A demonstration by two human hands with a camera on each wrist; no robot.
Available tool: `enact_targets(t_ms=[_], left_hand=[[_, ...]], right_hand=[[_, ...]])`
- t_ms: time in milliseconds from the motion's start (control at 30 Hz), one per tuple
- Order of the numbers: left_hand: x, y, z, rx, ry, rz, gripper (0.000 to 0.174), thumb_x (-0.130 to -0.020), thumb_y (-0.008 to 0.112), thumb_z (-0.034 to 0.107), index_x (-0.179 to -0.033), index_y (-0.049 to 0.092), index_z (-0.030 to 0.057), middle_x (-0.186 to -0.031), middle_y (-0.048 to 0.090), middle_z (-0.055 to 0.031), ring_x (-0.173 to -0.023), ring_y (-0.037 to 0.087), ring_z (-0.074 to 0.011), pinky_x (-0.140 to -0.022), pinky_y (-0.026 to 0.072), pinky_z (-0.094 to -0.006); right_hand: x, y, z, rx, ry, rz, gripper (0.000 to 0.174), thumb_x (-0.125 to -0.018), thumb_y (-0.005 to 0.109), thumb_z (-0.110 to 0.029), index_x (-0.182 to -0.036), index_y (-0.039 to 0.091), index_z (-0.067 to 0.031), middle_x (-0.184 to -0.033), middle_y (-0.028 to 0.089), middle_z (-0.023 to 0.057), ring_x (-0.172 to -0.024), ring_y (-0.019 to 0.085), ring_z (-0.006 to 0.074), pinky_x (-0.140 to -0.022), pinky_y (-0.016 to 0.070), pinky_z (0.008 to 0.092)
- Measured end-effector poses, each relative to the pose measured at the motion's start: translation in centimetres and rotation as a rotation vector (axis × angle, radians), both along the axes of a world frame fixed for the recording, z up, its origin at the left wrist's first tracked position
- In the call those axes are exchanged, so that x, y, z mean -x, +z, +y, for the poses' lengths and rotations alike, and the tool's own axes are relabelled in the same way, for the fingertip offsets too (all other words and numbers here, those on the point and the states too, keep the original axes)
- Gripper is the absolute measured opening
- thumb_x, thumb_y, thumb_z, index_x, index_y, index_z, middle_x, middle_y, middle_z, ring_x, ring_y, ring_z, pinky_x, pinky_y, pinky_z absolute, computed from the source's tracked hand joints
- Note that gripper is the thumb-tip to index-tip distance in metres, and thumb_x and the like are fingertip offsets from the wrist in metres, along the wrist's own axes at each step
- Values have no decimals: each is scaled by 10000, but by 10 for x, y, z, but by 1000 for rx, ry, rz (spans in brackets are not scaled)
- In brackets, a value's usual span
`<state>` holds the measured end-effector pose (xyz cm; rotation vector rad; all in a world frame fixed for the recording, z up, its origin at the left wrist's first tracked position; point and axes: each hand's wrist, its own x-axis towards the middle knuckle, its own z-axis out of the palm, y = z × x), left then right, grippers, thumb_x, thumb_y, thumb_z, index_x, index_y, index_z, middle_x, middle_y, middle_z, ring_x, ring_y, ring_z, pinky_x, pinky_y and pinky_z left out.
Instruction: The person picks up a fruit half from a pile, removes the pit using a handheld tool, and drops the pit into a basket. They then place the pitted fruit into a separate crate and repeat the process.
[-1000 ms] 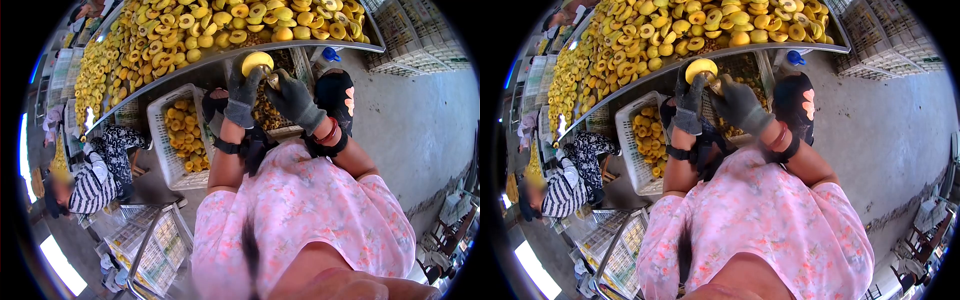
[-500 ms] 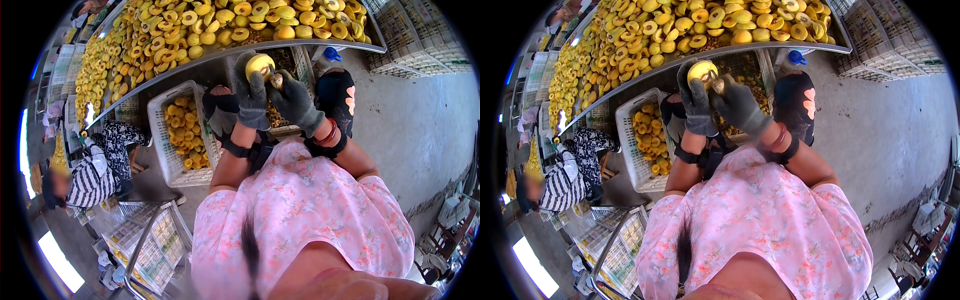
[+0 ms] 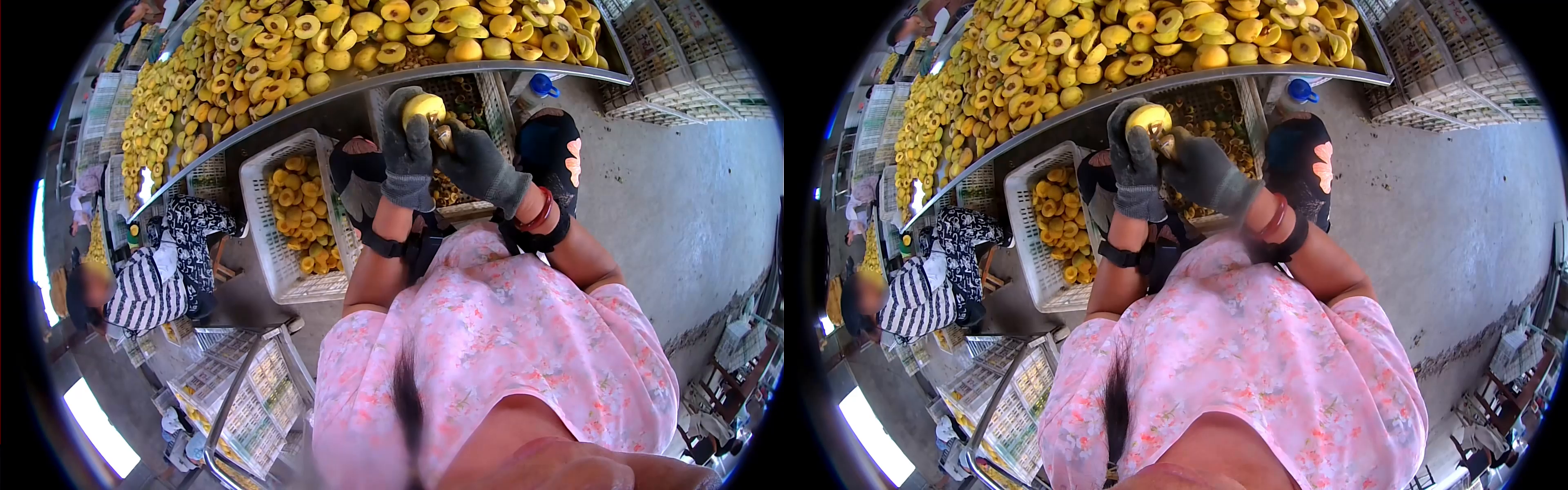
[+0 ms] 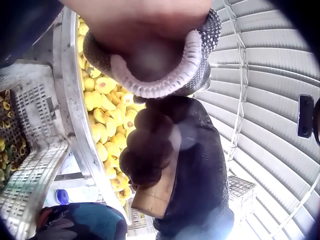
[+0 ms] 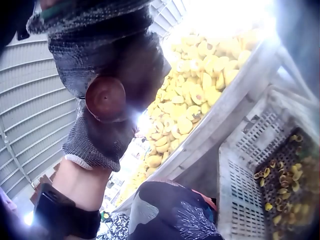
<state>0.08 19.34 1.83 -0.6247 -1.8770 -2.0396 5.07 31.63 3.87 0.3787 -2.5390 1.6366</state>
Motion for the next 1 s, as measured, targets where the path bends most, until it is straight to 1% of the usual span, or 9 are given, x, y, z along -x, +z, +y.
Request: enact_targets(t_ms=[67, 167, 267, 367, 567, 667, 867, 933, 1000], left_hand=[[1, -2, -1, 28, 17, 11, 442, -917, 494, 403, -1136, 494, 19, -1068, 539, -118, -946, 553, -219, -831, 461, -338], [4, -4, -3, 65, 16, 29, 402, -918, 494, 367, -1118, 504, 18, -1043, 546, -125, -933, 558, -229, -821, 464, -341], [2, -2, -3, 117, 14, 28, 380, -914, 498, 342, -1115, 507, 19, -1033, 552, -130, -927, 562, -235, -819, 465, -346], [1, -4, -1, 145, 6, 11, 379, -909, 508, 337, -1117, 507, 21, -1036, 557, -129, -929, 565, -236, -821, 464, -349], [3, -8, -6, 61, -117, -60, 379, -891, 545, 345, -1094, 541, 25, -1032, 574, -111, -924, 569, -226, -819, 463, -349], [4, -14, -10, 20, -170, -114, 379, -881, 564, 356, -1072, 566, 29, -1017, 588, -104, -917, 575, -220, -819, 464, -347], [4, -14, -16, 122, -126, -82, 397, -880, 569, 370, -1066, 574, 20, -1002, 600, -103, -918, 586, -216, -804, 474, -340], [4, -15, -20, 219, -105, -41, 402, -882, 566, 372, -1066, 576, 15, -1000, 603, -103, -918, 589, -215, -799, 478, -340], [3, -14, -21, 147, -197, -59, 396, -883, 565, 369, -1070, 578, 21, -991, 608, -103, -915, 594, -216, -799, 481, -343]], right_hand=[[0, -3, 1, -29, -5, -10, 267, -768, 574, -132, -980, 477, -4, -775, 592, 232, -766, 577, 429, -644, 470, 418], [-2, 8, 1, 402, 134, -281, 268, -769, 576, -134, -988, 486, -9, -793, 597, 230, -773, 592, 409, -658, 475, 391], [-2, -10, 1, 141, 48, -156, 234, -785, 562, -112, -980, 493, -4, -767, 612, 172, -735, 619, 330, -662, 477, 360], [-3, -11, -2, 58, 11, -76, 194, -799, 551, -93, -954, 495, 9, -743, 606, 94, -712, 608, 252, -672, 476, 358], [-9, 17, 13, 616, 281, -757, 84, -835, 568, -102, -879, 549, -34, -658, 546, 19, -518, 516, 109, -480, 431, 257], [-9, 16, 17, 690, 291, -892, 48, -849, 556, -95, -861, 555, -49, -638, 517, -5, -472, 456, 51, -423, 371, 199], [-8, 13, 8, 562, 308, -727, 60, -845, 563, -100, -834, 544, -45, -630, 509, -8, -457, 450, 63, -400, 361, 216], [-8, 17, 10, 640, 316, -854, 61, -841, 573, -106, -829, 542, -55, -618, 500, -11, -446, 441, 63, -392, 352, 212], [-9, 22, 11, 695, 320, -958, 66, -841, 579, -113, -821, 536, -67, -604, 485, -17, -435, 428, 63, -385, 339, 206]])
